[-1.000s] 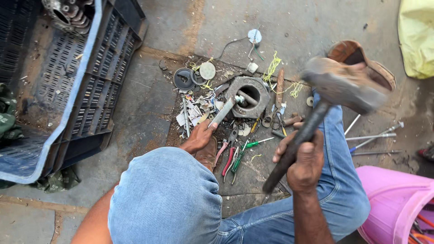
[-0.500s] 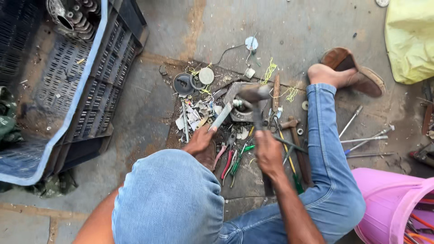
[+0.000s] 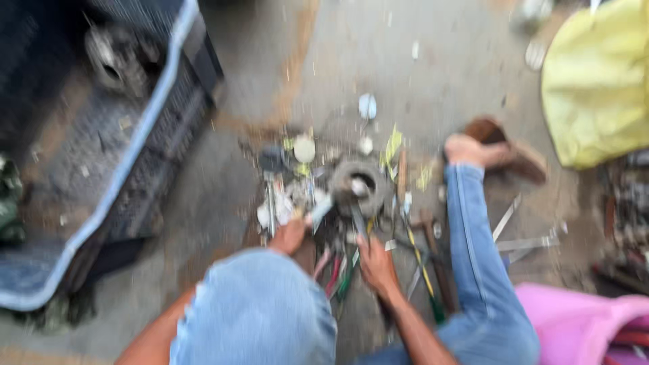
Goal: The person sits on the floor and uses a metal file to smooth a cylindrical metal component. They then search through a pink bucket of tools to find a wrench, which they use to tighten a nut on the component. Finally, they use a hammer to strike the component while holding it with the wrench.
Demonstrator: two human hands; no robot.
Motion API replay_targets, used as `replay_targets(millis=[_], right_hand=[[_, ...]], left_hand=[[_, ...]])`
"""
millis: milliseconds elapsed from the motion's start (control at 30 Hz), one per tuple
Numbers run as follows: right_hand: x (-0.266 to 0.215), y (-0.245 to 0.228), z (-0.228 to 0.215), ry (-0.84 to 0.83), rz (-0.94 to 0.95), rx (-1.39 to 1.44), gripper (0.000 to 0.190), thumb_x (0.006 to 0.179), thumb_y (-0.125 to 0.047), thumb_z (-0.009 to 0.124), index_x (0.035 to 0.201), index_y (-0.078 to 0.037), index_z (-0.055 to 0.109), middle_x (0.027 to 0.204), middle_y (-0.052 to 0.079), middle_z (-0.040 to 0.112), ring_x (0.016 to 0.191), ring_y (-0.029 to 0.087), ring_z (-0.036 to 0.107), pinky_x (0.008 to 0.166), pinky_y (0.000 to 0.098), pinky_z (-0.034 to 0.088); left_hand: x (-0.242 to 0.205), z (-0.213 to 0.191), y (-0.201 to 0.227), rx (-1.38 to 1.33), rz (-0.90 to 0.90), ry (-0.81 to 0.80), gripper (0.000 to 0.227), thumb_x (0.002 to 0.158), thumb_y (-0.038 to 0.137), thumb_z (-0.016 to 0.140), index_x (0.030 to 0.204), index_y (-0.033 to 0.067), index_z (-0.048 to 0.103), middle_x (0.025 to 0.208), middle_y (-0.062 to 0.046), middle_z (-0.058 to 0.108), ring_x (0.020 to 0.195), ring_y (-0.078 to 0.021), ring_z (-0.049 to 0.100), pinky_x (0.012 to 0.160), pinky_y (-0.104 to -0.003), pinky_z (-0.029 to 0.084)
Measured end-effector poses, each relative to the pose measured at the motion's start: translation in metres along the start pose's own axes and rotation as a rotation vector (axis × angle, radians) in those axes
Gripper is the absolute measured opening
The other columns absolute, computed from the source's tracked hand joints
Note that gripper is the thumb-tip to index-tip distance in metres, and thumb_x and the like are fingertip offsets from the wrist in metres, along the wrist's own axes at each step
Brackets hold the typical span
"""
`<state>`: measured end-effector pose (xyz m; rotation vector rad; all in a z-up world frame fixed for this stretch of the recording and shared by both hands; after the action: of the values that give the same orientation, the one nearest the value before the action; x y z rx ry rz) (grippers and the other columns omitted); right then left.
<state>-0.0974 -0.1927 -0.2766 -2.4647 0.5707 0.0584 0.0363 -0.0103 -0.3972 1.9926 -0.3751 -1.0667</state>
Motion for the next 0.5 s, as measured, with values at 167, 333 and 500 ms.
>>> replay_targets(millis=[167,333,500], right_hand=[[0.001,-0.033,-0.059,-0.004,0.195,0.302,0.051,0.111,-0.046,0.041,0.090,-0.003,0.057,0.064,0.008,0.051,0.055,0.024,0.052,0.049,0.0414,0.047],[0.000,-0.119,-0.137,0.110,-0.012,0.459,0.048,0.109,-0.050,0.035,0.098,-0.007,0.054,0.061,0.000,0.053,0.046,0.011,0.052,0.040,0.0293,0.045],[0.000,-0.092,-0.084,0.158,-0.040,0.229,0.048,0.107,-0.051,0.038,0.099,-0.007,0.056,0.056,0.007,0.052,0.045,0.020,0.056,0.042,0.0395,0.045]], left_hand=[[-0.027,0.007,-0.002,0.121,-0.039,0.022,0.066,0.099,0.067,0.046,0.105,0.0038,0.064,0.089,-0.020,0.069,0.082,-0.0364,0.066,0.071,-0.056,0.051],[-0.028,-0.038,0.036,0.312,0.042,0.138,0.072,0.094,0.072,0.049,0.106,0.0027,0.065,0.085,-0.021,0.073,0.079,-0.0388,0.070,0.070,-0.058,0.051],[-0.042,-0.052,0.048,0.358,0.122,0.143,0.062,0.096,0.063,0.048,0.107,0.0057,0.067,0.078,-0.020,0.072,0.072,-0.0405,0.069,0.067,-0.058,0.050]])
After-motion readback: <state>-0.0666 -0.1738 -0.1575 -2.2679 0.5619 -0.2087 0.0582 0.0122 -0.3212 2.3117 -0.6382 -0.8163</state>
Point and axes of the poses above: each hand's wrist, its own x-axis towards the middle knuckle, its own z-axis out of the palm, y = z × x, the point moved 9 cm from there along x, towards the middle knuckle
